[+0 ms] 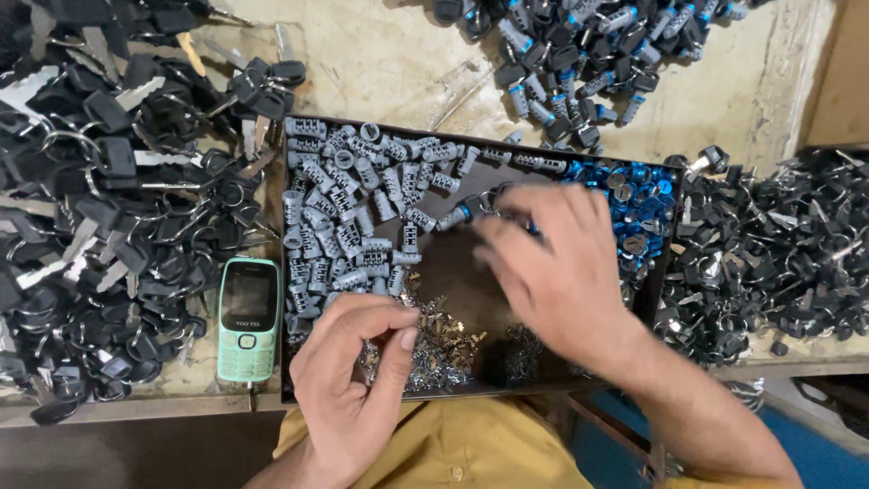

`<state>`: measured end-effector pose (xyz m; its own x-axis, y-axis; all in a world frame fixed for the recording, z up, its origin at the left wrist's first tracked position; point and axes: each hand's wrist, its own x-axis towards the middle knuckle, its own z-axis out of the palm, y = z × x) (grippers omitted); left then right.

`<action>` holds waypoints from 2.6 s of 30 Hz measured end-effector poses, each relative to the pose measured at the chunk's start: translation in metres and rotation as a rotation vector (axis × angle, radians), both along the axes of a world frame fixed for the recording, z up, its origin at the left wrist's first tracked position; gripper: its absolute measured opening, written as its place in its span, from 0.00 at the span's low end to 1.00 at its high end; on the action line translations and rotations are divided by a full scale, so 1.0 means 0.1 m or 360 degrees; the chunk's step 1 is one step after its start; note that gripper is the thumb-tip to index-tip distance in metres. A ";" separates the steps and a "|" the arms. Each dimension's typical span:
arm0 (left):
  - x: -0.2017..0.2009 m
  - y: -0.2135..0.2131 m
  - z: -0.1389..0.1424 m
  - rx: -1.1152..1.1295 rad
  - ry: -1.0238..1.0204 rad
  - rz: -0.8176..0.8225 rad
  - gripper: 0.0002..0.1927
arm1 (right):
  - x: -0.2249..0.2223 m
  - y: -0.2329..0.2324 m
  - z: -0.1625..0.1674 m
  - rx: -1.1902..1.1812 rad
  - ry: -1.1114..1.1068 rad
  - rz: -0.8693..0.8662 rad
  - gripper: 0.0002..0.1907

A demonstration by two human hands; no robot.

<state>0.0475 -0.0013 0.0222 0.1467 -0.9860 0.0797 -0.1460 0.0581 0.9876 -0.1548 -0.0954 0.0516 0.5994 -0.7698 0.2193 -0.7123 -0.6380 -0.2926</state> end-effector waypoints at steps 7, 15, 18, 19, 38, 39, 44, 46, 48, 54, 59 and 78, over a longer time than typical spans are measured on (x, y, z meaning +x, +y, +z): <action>0.02 0.04 -0.03 0.0024 0.0073 -0.0006 0.05 | 0.10 0.36 -0.32 0.0352 -0.0069 0.0075 0.15; -0.08 0.20 -0.03 0.0084 0.0187 -0.0257 0.08 | -0.02 0.84 -0.06 0.0606 -0.0761 -0.0204 0.12; -0.13 0.23 -0.12 0.0583 0.0919 -0.0631 0.04 | -0.05 1.13 -0.10 0.0618 -0.1053 -0.0210 0.13; -0.14 0.24 -0.15 0.0706 0.0993 -0.0693 0.02 | -0.05 1.20 -0.14 0.0534 -0.1135 -0.0190 0.14; -0.34 0.27 -0.21 0.1039 0.0892 -0.0853 0.02 | -0.49 0.97 -0.16 0.0194 -0.0534 -0.0313 0.20; -0.34 0.27 -0.21 0.0949 0.0752 -0.0771 0.03 | -0.53 0.89 -0.16 0.0193 -0.0386 -0.0387 0.18; -0.28 0.22 -0.25 0.0671 0.0688 -0.0762 0.05 | -0.58 0.73 -0.18 0.0270 -0.0024 -0.0487 0.13; -0.28 0.20 -0.26 0.0691 0.0675 -0.0779 0.05 | -0.57 0.71 -0.18 0.0281 0.0032 -0.0421 0.12; -0.28 0.19 -0.27 0.0676 0.0657 -0.0801 0.05 | -0.56 0.68 -0.18 0.0281 0.0072 -0.0383 0.12; -0.27 0.17 -0.27 0.0835 0.0772 -0.0771 0.05 | -0.59 0.54 -0.13 0.0180 0.0190 -0.0388 0.12; -0.29 0.15 -0.28 0.0832 0.0882 -0.0787 0.04 | -0.58 0.53 -0.12 0.0295 0.0042 -0.0424 0.09; -0.27 0.11 -0.29 0.0936 0.0817 -0.0755 0.04 | -0.65 0.59 -0.14 0.0297 -0.0103 -0.0638 0.09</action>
<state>0.0207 0.0100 -0.0063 -0.4058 -0.8127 -0.4181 0.2302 -0.5336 0.8138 -0.2197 -0.0368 0.0374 0.2349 -0.9686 0.0815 -0.8691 -0.2469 -0.4285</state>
